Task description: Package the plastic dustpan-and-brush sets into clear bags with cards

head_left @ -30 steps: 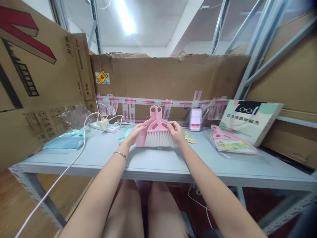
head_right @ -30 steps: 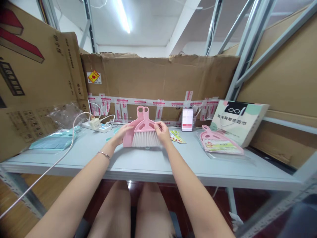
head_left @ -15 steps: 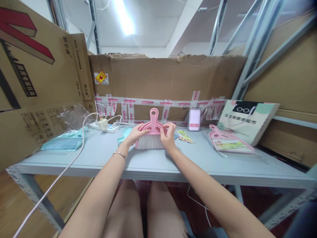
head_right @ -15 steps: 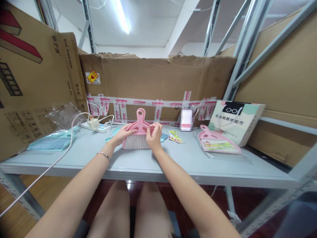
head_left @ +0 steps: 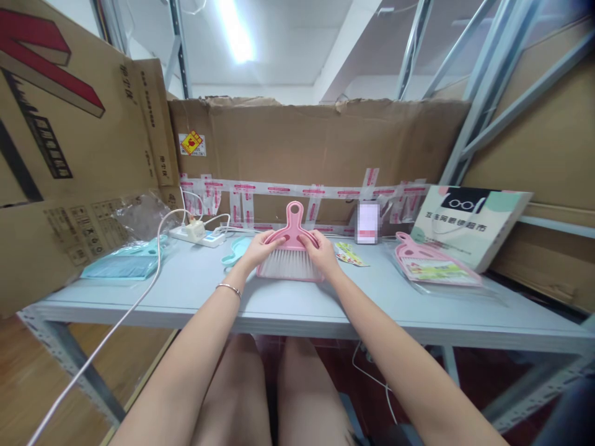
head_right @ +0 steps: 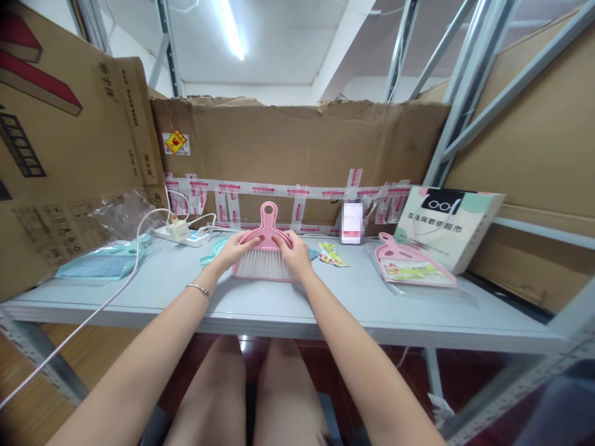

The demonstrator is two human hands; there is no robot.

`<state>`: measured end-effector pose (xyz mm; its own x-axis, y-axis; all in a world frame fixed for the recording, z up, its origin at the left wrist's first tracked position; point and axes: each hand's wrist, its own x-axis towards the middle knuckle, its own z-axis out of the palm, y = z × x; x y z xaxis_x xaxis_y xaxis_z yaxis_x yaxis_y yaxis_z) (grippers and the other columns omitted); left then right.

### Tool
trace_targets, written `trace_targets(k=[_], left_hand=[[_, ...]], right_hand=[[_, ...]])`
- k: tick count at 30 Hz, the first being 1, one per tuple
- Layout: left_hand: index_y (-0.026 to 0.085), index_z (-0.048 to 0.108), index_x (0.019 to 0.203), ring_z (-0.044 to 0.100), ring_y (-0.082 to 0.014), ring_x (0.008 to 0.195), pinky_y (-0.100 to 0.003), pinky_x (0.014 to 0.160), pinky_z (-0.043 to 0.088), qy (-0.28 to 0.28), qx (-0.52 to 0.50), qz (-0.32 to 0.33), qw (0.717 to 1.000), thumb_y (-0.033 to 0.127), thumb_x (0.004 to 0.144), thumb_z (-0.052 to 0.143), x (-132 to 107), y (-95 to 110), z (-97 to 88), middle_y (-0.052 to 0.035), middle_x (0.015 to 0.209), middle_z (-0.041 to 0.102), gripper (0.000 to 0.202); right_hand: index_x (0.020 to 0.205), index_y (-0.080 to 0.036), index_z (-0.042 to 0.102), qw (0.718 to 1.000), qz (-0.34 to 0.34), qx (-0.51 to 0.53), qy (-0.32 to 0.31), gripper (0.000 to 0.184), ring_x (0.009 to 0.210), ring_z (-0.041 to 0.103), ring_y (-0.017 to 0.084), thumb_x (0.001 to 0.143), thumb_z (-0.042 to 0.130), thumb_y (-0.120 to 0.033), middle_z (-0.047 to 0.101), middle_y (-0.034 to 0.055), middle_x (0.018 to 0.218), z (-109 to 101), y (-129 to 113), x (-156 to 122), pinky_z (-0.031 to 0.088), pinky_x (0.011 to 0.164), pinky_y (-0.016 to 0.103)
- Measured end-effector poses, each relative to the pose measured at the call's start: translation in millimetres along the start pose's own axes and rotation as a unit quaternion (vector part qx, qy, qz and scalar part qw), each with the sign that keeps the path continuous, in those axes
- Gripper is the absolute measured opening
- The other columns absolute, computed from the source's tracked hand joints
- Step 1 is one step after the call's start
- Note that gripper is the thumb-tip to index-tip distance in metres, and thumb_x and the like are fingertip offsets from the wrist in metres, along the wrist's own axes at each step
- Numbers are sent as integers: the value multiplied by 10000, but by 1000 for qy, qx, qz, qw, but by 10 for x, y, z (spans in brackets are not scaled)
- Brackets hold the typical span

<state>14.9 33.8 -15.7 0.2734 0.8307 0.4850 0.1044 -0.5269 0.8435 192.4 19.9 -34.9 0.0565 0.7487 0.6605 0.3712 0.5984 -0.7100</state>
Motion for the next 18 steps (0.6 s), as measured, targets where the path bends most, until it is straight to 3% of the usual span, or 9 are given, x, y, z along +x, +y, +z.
trace_targets(k=[6, 14, 18], left_hand=[[128, 682, 809, 563, -175, 744, -267, 679, 399, -6, 22, 8, 1000, 452, 682, 660, -4, 25, -6, -27, 745, 649, 348], [124, 663, 788, 518, -157, 669, -259, 635, 365, -20, 69, 26, 997, 472, 701, 621, 7, 50, -13, -7, 672, 598, 361], [125, 658, 776, 507, -155, 668, -255, 627, 358, -17, 89, 26, 996, 481, 717, 600, 7, 50, -12, -6, 677, 590, 365]], right_hand=[[694, -201, 498, 1000, 17, 9, 4, 300, 584, 442, 126, 763, 539, -490, 487, -39, 602, -4, -31, -7, 353, 586, 248], [866, -182, 588, 992, 31, 42, -112, 372, 642, 545, 137, 758, 505, -529, 618, 16, 773, -88, -179, 225, 429, 599, 263], [789, -180, 583, 992, 22, 10, -120, 343, 594, 512, 137, 775, 488, -509, 590, 6, 692, -24, -253, 338, 410, 568, 268]])
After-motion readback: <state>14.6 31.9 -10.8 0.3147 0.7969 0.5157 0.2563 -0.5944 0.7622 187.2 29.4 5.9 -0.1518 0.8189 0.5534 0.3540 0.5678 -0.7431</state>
